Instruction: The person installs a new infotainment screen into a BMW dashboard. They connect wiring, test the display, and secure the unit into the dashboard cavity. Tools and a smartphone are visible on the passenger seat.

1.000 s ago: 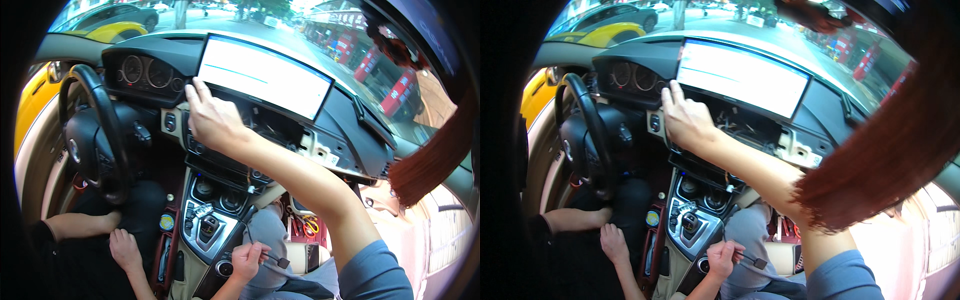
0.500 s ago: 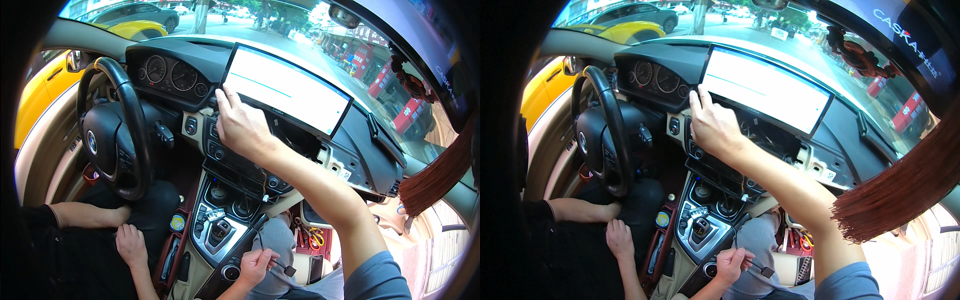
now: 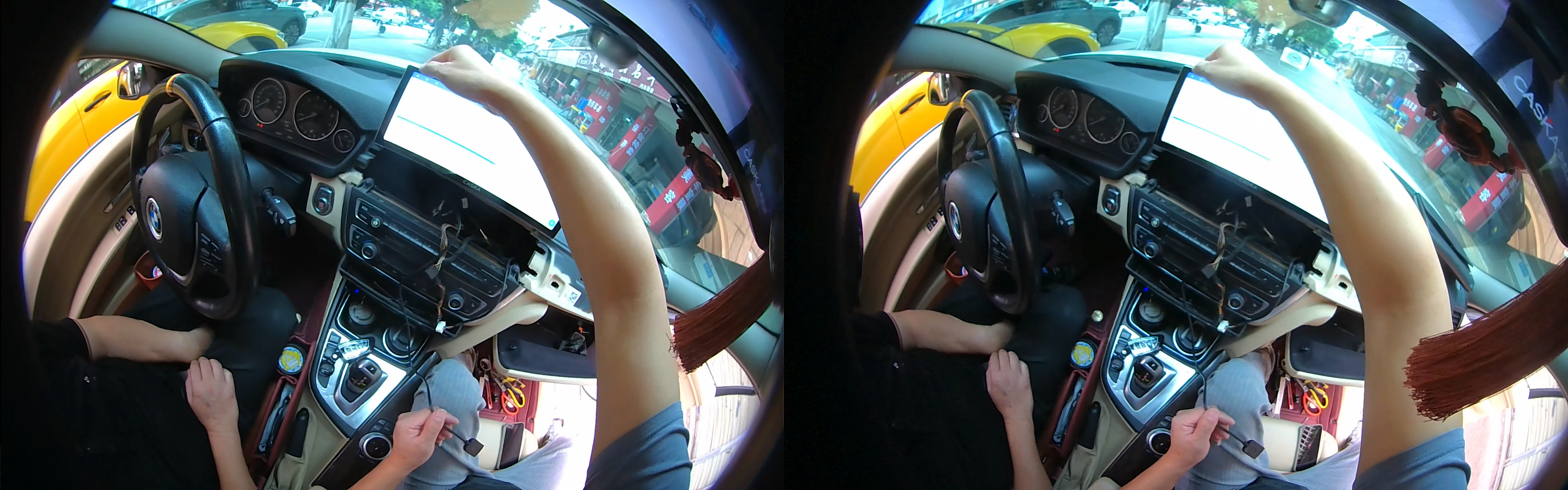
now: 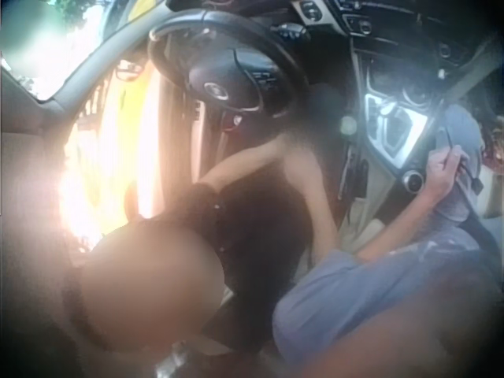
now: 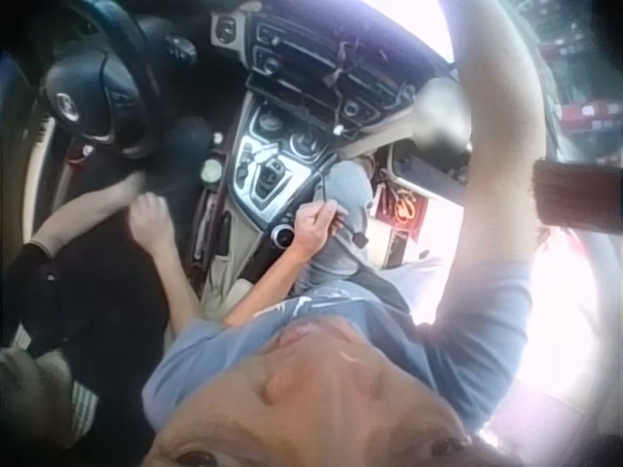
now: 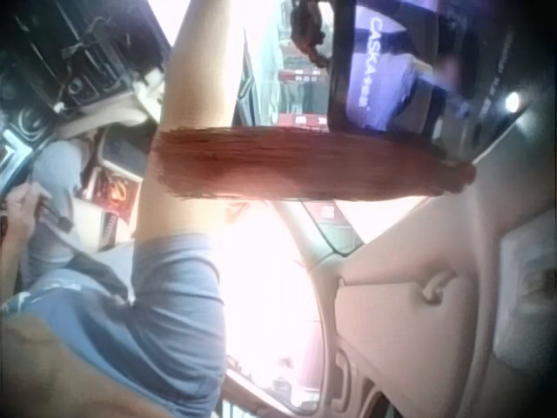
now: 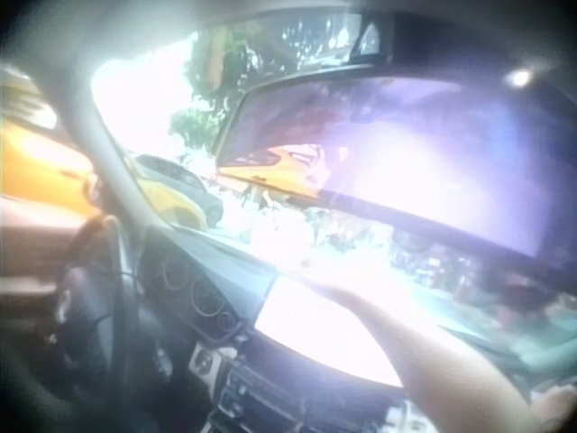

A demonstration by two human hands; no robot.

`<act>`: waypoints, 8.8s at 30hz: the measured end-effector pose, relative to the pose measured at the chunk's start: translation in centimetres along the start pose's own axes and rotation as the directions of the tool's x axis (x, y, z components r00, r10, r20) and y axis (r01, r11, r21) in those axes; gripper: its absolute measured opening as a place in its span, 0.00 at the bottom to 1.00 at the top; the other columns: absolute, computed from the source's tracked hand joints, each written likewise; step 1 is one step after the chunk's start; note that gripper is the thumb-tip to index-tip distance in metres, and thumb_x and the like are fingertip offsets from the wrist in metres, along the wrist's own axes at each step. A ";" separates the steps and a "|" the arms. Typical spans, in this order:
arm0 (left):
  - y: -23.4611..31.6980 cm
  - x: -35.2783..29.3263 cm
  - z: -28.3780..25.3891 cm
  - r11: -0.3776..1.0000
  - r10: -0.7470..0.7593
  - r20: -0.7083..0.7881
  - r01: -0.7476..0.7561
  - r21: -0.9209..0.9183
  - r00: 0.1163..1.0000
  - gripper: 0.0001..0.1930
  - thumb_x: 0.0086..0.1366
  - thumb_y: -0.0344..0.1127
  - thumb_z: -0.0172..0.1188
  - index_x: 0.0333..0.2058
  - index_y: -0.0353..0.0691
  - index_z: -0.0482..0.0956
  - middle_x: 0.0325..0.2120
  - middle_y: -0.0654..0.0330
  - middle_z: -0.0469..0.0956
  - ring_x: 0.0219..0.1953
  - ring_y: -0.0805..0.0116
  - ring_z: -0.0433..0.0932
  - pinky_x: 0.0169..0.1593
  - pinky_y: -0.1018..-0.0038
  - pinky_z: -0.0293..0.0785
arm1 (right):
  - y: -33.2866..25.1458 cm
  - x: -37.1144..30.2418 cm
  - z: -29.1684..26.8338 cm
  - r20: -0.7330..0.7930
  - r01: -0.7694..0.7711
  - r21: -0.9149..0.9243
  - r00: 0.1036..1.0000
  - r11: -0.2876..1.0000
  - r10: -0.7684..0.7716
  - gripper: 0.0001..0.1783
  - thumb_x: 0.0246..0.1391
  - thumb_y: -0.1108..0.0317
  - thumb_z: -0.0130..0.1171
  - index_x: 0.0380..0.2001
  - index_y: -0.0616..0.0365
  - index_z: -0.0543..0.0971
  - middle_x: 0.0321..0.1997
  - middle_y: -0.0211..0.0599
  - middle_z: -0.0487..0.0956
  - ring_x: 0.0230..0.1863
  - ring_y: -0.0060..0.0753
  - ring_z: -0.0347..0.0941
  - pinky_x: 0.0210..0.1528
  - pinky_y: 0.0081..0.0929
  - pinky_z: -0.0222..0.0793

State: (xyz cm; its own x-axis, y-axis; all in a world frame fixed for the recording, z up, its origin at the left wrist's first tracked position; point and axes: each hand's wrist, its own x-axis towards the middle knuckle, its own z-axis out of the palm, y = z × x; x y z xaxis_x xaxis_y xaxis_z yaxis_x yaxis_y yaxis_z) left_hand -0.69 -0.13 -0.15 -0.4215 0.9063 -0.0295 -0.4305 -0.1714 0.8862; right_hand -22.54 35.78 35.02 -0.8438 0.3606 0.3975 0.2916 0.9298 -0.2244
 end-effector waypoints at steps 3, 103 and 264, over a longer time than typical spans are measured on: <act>0.1 0.1 0.0 1.000 0.003 -0.003 -0.003 0.003 1.000 0.21 0.79 0.43 0.52 0.35 0.32 0.87 0.24 0.64 0.83 0.24 0.79 0.79 0.29 0.82 0.73 | -0.7 0.7 0.8 0.040 0.018 -0.038 0.999 0.999 -0.016 0.24 0.65 0.49 0.61 0.26 0.60 0.84 0.21 0.35 0.71 0.25 0.24 0.69 0.31 0.26 0.66; -0.8 0.1 -0.1 1.000 -0.003 -0.026 0.003 -0.012 1.000 0.22 0.79 0.44 0.52 0.35 0.33 0.87 0.24 0.63 0.83 0.24 0.80 0.79 0.28 0.83 0.73 | -6.6 -17.0 7.3 -0.144 0.180 -0.359 0.959 0.916 -0.245 0.35 0.61 0.67 0.55 0.65 0.83 0.63 0.69 0.73 0.67 0.53 0.66 0.80 0.54 0.46 0.79; -0.1 -0.1 0.3 0.998 0.059 -0.030 -0.059 0.016 0.998 0.21 0.79 0.41 0.51 0.34 0.32 0.86 0.27 0.63 0.84 0.25 0.79 0.81 0.28 0.83 0.72 | 11.2 -25.8 1.2 -0.487 -0.022 0.734 0.680 0.679 0.548 0.10 0.66 0.68 0.51 0.32 0.61 0.77 0.28 0.19 0.69 0.32 0.15 0.58 0.36 0.19 0.56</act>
State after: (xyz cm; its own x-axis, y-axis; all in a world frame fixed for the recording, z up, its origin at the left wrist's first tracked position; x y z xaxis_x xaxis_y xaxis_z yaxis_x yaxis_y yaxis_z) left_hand -0.39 -0.07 -0.11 -0.4699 0.8826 0.0094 -0.3919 -0.2182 0.8938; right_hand 1.93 36.85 21.17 -0.1941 0.7907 0.5806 -0.1142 0.5696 -0.8139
